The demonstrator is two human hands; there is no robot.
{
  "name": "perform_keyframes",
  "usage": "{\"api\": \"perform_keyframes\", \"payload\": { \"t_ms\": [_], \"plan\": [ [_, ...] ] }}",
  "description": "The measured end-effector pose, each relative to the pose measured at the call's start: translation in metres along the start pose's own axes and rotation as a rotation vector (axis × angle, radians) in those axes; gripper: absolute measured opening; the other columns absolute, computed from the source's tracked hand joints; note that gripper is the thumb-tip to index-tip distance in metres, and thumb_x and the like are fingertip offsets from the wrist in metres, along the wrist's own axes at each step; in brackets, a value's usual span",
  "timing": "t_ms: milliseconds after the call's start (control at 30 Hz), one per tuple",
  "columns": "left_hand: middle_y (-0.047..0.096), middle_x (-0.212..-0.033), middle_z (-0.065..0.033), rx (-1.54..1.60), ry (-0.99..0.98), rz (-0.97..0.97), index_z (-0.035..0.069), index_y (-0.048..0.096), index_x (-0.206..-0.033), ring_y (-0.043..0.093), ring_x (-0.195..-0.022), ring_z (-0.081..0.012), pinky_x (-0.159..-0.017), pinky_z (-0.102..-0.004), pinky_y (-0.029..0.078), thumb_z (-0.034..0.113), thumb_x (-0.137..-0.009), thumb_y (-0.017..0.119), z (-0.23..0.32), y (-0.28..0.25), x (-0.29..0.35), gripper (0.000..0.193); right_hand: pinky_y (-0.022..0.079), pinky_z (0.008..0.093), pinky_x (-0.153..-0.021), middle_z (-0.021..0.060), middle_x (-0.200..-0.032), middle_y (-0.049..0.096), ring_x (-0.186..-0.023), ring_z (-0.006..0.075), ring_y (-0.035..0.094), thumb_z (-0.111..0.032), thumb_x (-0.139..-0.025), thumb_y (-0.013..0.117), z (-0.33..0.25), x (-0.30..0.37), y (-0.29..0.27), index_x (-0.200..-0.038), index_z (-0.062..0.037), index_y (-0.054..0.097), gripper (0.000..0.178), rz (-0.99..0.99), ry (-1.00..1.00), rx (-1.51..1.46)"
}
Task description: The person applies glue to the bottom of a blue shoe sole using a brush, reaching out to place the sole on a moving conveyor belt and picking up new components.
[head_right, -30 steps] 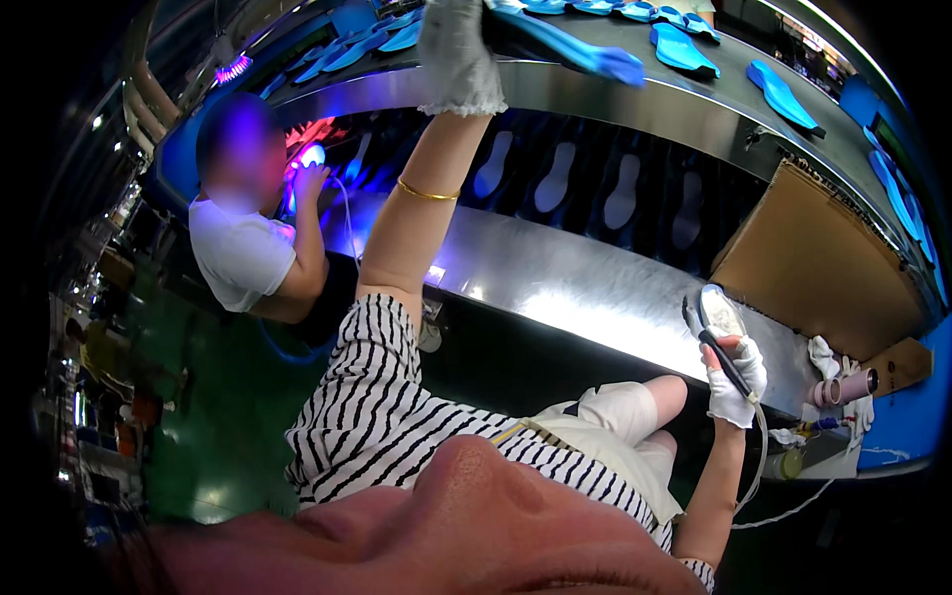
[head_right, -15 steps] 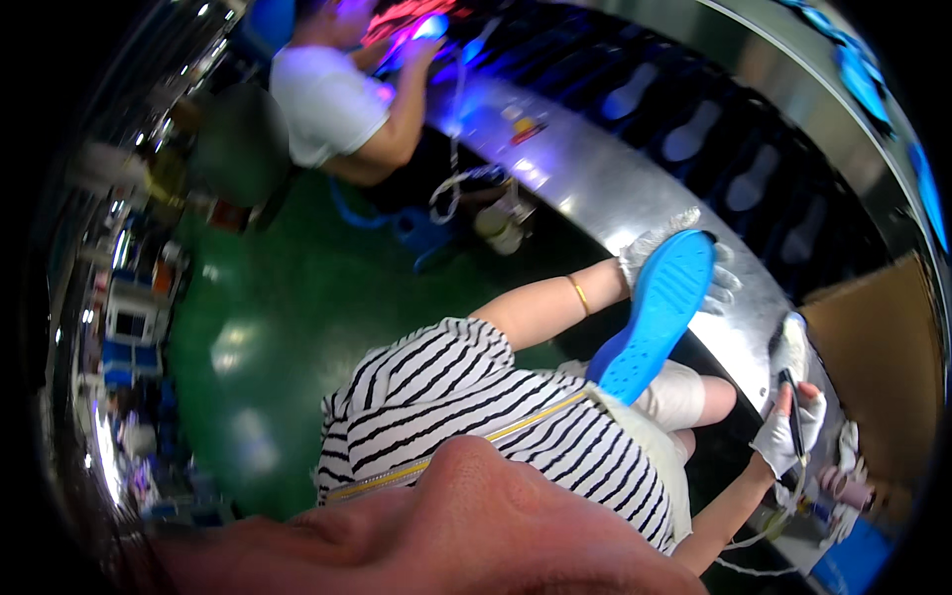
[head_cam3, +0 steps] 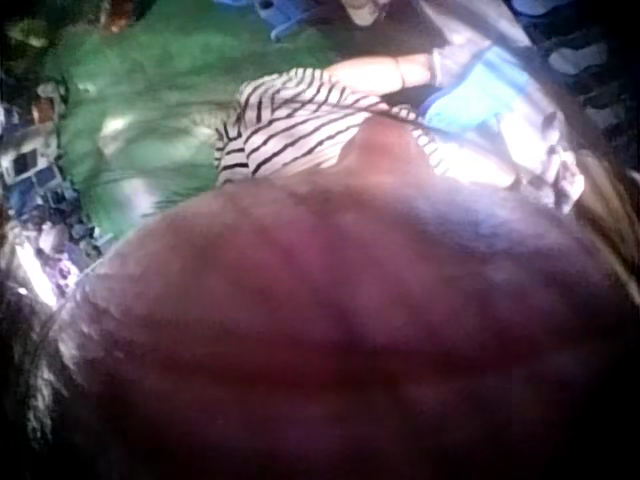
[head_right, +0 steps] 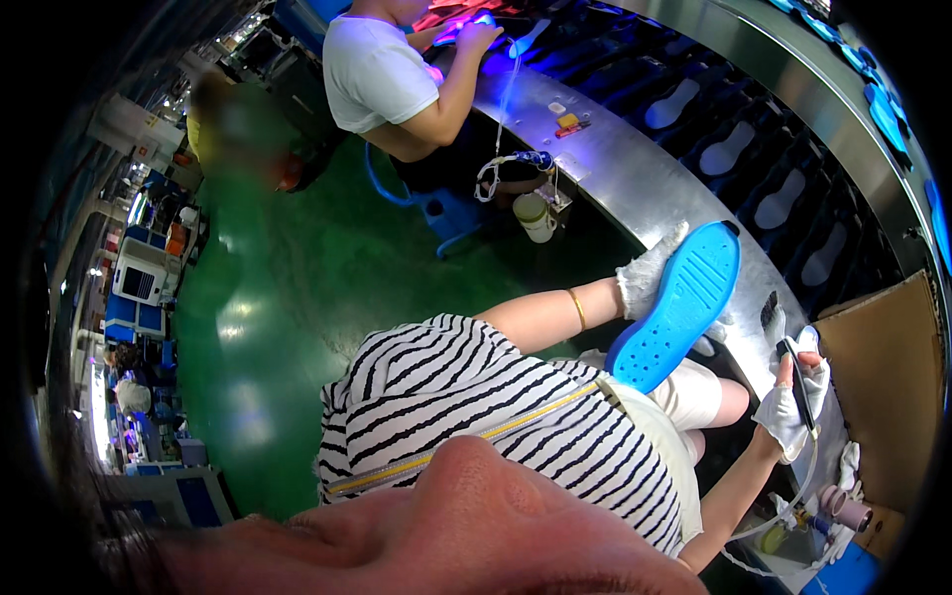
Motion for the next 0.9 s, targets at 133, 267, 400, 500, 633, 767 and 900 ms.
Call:
{"api": "perform_keyframes", "payload": {
  "t_ms": [133, 267, 400, 500, 633, 767, 900],
  "plan": [
    [0.059, -0.111, -0.0167, 0.072, -0.040, -0.163, 0.004, 0.050, -0.120, 0.061, -0.095, -0.0273, -0.082, -0.0452, 0.053, 0.073, -0.075, 0.047, -0.003, 0.043, 0.012, 0.083, 0.037, 0.0166, -0.067, 0.0016, -0.086, 0.057, -0.071, 0.0057, 0.049, -0.002, -0.084, 0.063, -0.028, 0.017, 0.025, -0.100, -0.0043, 0.052, 0.019, -0.015, -0.090, -0.004],
    [0.060, -0.105, -0.0099, 0.205, 0.027, -0.397, 0.008, 0.052, -0.118, 0.061, -0.092, -0.0212, -0.081, -0.0358, 0.054, 0.069, -0.076, 0.050, -0.025, 0.051, -0.011, 0.074, 0.038, 0.0170, -0.070, 0.0007, -0.085, 0.058, -0.073, 0.0054, 0.050, 0.000, -0.084, 0.062, -0.046, 0.019, 0.053, -0.097, -0.0041, 0.055, 0.016, -0.027, -0.209, 0.069],
    [0.059, -0.105, -0.0066, 0.109, 0.035, -0.408, 0.013, 0.052, -0.118, 0.059, -0.093, -0.0173, -0.084, -0.0318, 0.052, 0.065, -0.080, 0.050, -0.056, 0.064, -0.006, 0.065, 0.044, 0.0198, -0.070, 0.0084, -0.094, 0.063, -0.076, 0.0096, 0.057, 0.001, -0.084, 0.061, -0.041, 0.019, 0.048, -0.096, -0.0032, 0.056, 0.014, 0.051, -0.306, 0.200],
    [0.059, -0.105, -0.0079, 0.195, -0.064, -0.477, 0.011, 0.051, -0.118, 0.059, -0.093, -0.0186, -0.083, -0.0323, 0.052, 0.069, -0.076, 0.051, -0.061, 0.060, -0.009, 0.072, 0.045, 0.0224, -0.073, 0.0087, -0.092, 0.062, -0.079, 0.0119, 0.058, 0.004, -0.084, 0.059, -0.038, 0.032, 0.075, -0.099, -0.0026, 0.055, 0.017, -0.112, -0.320, 0.108],
    [0.058, -0.104, -0.0082, 0.185, 0.024, -0.327, 0.011, 0.050, -0.118, 0.058, -0.089, -0.0186, -0.079, -0.0327, 0.053, 0.069, -0.074, 0.055, -0.049, 0.042, -0.014, 0.073, 0.045, 0.0212, -0.070, 0.0093, -0.090, 0.062, -0.074, 0.0109, 0.057, 0.002, -0.083, 0.059, -0.049, 0.038, 0.073, -0.098, -0.0012, 0.054, 0.017, -0.036, -0.244, 0.027],
    [0.053, -0.119, -0.0119, -0.056, -0.007, -0.234, 0.011, 0.045, -0.128, 0.053, -0.103, -0.0243, -0.090, -0.0380, 0.047, 0.072, -0.073, 0.051, -0.043, 0.032, -0.022, 0.082, 0.045, 0.0216, -0.071, 0.0069, -0.089, 0.059, -0.075, 0.0103, 0.056, 0.006, -0.082, 0.060, -0.024, 0.028, 0.066, -0.099, -0.0013, 0.054, 0.019, -0.089, -0.260, 0.207],
    [0.047, -0.128, -0.0161, -0.065, 0.038, -0.190, 0.004, 0.032, -0.137, 0.049, -0.112, -0.0290, -0.096, -0.0410, 0.043, 0.075, -0.073, 0.048, -0.021, 0.039, -0.013, 0.096, 0.045, 0.0216, -0.071, 0.0063, -0.091, 0.058, -0.078, 0.0096, 0.056, 0.005, -0.081, 0.060, -0.011, 0.038, 0.089, -0.103, -0.0023, 0.053, 0.024, -0.208, -0.132, 0.094]
  ]
}}
Point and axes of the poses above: each hand's wrist, its own x-axis away from the middle knuckle, its own y-axis out of the palm, z = x × y, the point moved 6 cm from there along -x, towards the middle knuckle
